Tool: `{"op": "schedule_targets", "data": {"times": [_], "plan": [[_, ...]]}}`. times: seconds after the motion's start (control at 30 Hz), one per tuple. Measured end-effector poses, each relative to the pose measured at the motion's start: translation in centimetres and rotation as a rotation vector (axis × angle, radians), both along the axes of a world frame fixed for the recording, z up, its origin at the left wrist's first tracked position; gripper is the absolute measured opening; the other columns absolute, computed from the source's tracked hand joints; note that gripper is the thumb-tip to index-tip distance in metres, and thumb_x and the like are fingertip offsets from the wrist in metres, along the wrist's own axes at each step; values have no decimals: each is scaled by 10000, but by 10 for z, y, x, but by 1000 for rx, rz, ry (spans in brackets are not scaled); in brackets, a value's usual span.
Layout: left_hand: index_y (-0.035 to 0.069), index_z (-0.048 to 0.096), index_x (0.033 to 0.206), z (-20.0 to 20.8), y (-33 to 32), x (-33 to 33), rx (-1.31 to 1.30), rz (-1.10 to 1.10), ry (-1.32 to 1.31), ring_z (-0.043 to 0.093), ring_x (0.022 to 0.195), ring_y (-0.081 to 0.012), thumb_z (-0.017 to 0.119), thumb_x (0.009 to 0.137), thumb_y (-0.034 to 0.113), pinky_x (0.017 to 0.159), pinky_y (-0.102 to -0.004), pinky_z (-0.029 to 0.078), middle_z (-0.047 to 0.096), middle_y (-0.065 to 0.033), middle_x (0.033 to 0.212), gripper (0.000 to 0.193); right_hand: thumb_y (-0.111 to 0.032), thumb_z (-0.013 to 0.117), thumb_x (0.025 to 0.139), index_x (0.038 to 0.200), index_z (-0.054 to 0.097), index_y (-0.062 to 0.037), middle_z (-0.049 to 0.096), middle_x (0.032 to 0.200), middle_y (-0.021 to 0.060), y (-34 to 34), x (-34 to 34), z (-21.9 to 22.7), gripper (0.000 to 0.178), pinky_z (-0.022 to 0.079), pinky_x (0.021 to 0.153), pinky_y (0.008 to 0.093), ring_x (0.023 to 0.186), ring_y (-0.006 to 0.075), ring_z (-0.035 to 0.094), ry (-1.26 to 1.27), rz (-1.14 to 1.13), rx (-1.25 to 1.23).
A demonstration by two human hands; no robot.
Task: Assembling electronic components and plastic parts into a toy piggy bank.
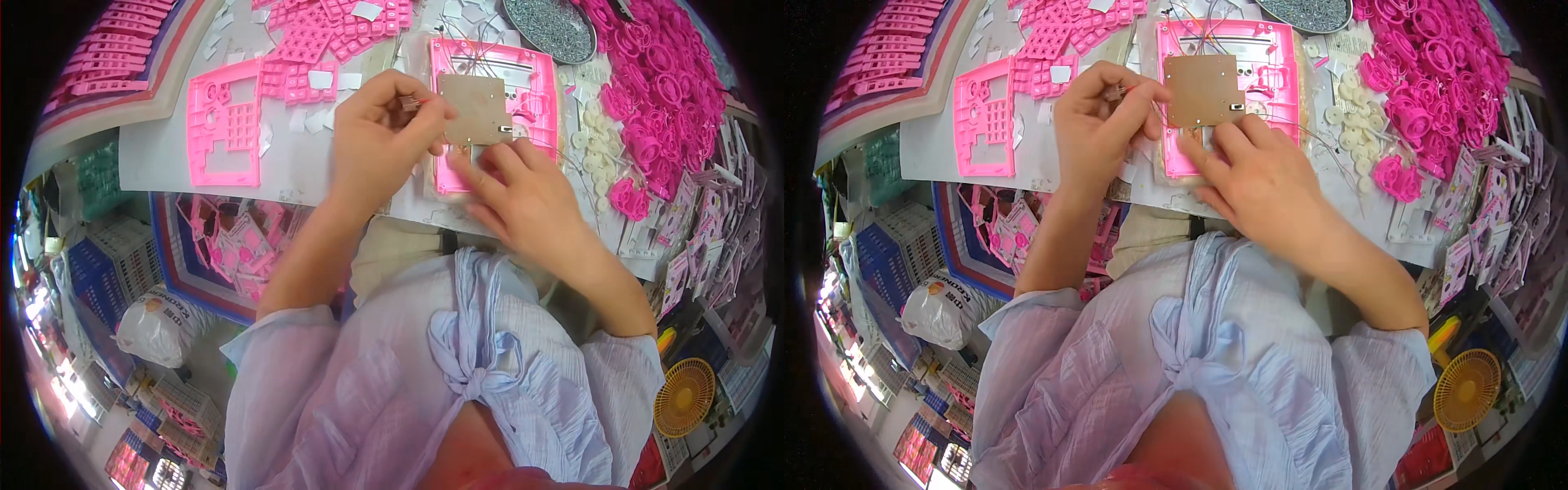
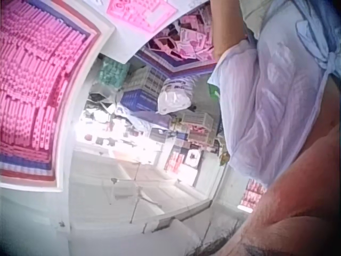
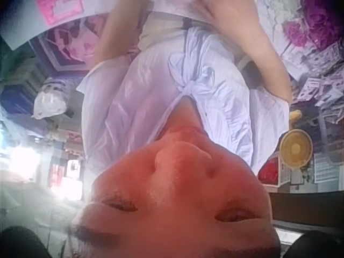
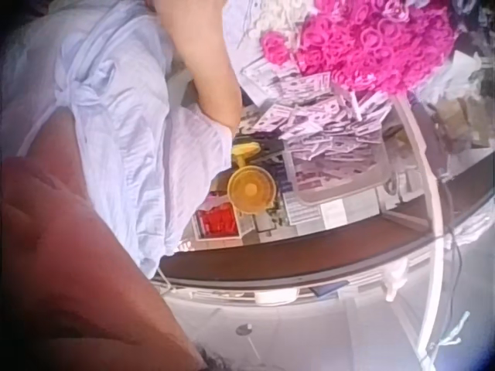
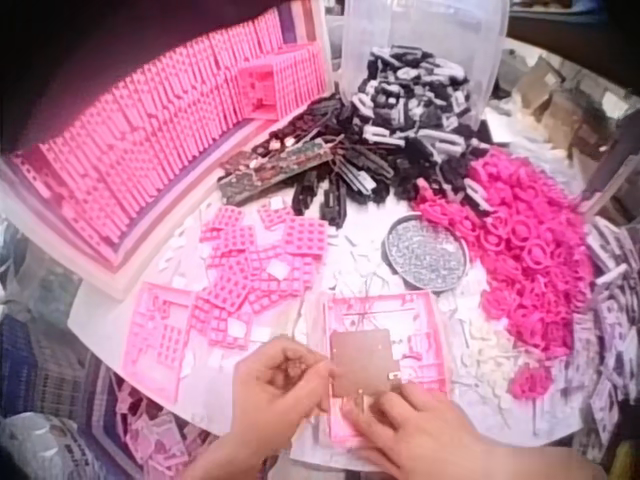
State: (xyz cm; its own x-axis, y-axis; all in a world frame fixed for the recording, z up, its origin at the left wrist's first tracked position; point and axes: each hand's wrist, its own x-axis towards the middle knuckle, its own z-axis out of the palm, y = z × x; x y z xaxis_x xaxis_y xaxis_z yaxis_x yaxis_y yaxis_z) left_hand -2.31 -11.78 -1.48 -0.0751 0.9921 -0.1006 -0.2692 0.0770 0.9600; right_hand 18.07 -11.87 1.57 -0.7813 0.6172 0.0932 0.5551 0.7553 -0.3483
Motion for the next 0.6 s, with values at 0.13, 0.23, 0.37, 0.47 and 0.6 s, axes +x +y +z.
{"op": "schedule_targets", "data": {"times": [0.13,0.23,0.37,0.47,0.6], "plan": [[-8,649,947,3,3,8,-98,-58,-45,583,538,-54,654,923,16,457,-182,427,701,-95,783,34,-233,683,839,953,705,-39,621,871,104,22,13,1,226,529,727,393,851,273,623,-1,60,-197],[-16,646,987,0,2,3,-119,-107,37,604,566,-59,679,919,45,471,-185,446,704,-84,791,97,-187,673,822,838,714,-37,662,785,128,34,3,1,157,540,682,417,777,303,669,-130,16,-177],[-34,652,1007,1,0,-5,-157,-91,96,629,618,-59,716,896,66,493,-188,457,712,-74,817,163,-136,655,804,776,726,-57,694,732,143,45,-18,6,111,555,645,436,731,316,704,-257,-37,-184],[-42,674,1005,0,-6,-7,-174,-53,117,629,629,-55,731,890,72,504,-184,461,712,-73,809,171,-122,652,799,761,732,-59,700,732,144,46,-27,12,108,567,652,429,745,311,714,-301,-20,-162],[-52,687,982,-7,-9,-12,-151,-36,144,620,643,-58,738,885,69,541,-180,472,708,-70,800,163,-104,648,794,755,731,-54,701,726,139,49,-34,13,105,571,627,422,739,312,717,-326,16,-117]]}}
